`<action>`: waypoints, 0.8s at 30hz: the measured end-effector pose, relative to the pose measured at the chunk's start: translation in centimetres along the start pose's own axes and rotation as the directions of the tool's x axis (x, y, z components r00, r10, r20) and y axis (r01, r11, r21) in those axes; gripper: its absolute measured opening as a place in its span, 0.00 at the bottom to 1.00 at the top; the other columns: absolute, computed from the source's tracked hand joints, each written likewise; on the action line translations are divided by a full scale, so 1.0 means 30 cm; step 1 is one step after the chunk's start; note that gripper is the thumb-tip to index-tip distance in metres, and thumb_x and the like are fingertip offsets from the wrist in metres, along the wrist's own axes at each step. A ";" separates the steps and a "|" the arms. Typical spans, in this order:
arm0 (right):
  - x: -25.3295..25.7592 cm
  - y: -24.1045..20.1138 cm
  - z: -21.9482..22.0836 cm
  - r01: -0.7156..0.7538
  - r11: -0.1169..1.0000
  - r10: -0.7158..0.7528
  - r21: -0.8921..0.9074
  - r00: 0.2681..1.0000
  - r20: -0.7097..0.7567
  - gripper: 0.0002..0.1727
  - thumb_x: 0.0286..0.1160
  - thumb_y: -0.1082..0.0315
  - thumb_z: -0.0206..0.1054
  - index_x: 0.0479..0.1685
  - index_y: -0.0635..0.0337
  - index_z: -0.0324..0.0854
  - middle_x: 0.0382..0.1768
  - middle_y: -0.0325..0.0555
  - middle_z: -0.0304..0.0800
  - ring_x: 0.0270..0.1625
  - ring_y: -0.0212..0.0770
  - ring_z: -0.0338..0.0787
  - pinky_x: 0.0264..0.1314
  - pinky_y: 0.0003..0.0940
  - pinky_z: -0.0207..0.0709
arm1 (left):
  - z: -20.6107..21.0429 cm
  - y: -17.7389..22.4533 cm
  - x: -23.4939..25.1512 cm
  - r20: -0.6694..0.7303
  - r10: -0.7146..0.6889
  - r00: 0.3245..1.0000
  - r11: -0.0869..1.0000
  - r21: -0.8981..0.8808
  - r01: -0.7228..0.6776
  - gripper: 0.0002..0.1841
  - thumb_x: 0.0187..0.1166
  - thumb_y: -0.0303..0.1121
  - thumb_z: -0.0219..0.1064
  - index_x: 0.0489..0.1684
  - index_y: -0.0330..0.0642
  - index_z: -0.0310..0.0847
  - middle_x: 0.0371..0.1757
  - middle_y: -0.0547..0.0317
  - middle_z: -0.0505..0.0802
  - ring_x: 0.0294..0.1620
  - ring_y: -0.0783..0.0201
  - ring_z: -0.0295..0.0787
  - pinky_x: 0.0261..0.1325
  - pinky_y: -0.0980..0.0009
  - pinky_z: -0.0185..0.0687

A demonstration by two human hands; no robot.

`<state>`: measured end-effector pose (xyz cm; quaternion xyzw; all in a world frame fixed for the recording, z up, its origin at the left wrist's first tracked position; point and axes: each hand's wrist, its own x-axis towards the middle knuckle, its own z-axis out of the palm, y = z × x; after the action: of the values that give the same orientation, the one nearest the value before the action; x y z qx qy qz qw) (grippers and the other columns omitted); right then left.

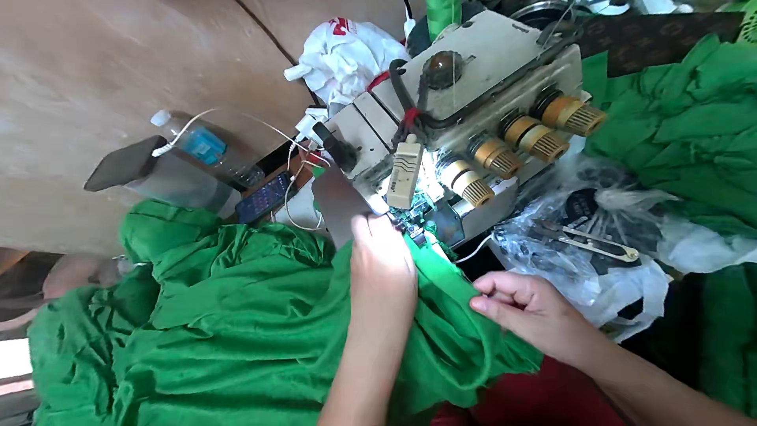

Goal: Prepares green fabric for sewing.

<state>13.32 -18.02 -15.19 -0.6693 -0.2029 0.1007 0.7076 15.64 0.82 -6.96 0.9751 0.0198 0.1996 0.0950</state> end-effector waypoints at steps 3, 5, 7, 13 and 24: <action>0.040 -0.030 -0.001 0.031 0.999 -0.031 0.020 0.999 -0.006 0.07 0.79 0.63 0.66 0.43 0.55 0.87 0.20 0.19 0.80 0.21 0.10 0.75 0.24 0.08 0.69 | 0.004 0.014 0.050 0.080 -0.131 0.988 0.991 0.011 0.131 0.16 0.82 0.23 0.54 0.59 0.20 0.79 0.65 0.27 0.81 0.60 0.37 0.87 0.58 0.49 0.85; 0.041 -0.039 0.007 0.045 0.999 -0.045 0.024 0.999 0.012 0.07 0.79 0.64 0.66 0.42 0.56 0.86 0.20 0.21 0.80 0.22 0.11 0.75 0.25 0.07 0.70 | 0.011 0.004 0.051 0.051 -0.095 0.994 0.995 -0.001 0.095 0.16 0.83 0.24 0.54 0.59 0.20 0.80 0.63 0.27 0.82 0.62 0.37 0.85 0.59 0.49 0.84; 0.029 -0.036 0.019 0.037 0.998 -0.038 0.051 0.999 0.013 0.06 0.79 0.64 0.66 0.44 0.56 0.85 0.22 0.21 0.82 0.23 0.11 0.78 0.27 0.08 0.72 | 0.022 -0.020 0.041 -0.023 -0.020 1.000 0.998 -0.054 0.018 0.16 0.84 0.26 0.53 0.56 0.22 0.82 0.60 0.28 0.84 0.61 0.38 0.85 0.60 0.50 0.83; 0.039 -0.040 0.040 -0.024 0.989 0.021 0.147 1.000 0.021 0.05 0.75 0.68 0.71 0.44 0.57 0.86 0.27 0.24 0.89 0.26 0.17 0.86 0.28 0.13 0.81 | -0.002 -0.057 0.094 0.080 -0.107 0.991 0.981 -0.155 0.118 0.13 0.82 0.26 0.61 0.56 0.24 0.82 0.64 0.30 0.83 0.64 0.39 0.85 0.63 0.45 0.82; 0.086 -0.084 0.050 -0.101 0.972 0.093 0.213 0.994 0.050 0.01 0.78 0.70 0.69 0.40 0.56 0.85 0.22 0.25 0.89 0.19 0.21 0.86 0.21 0.17 0.82 | -0.087 -0.056 -0.265 -0.164 0.240 0.957 0.951 -0.159 -0.265 0.25 0.85 0.62 0.55 0.38 0.53 0.87 0.56 0.57 0.92 0.64 0.55 0.83 0.65 0.55 0.69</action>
<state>14.69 -15.81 -12.27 -0.5956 -0.1719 0.1700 0.7661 7.29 2.32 -8.00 0.9403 -0.1166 0.2802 0.1542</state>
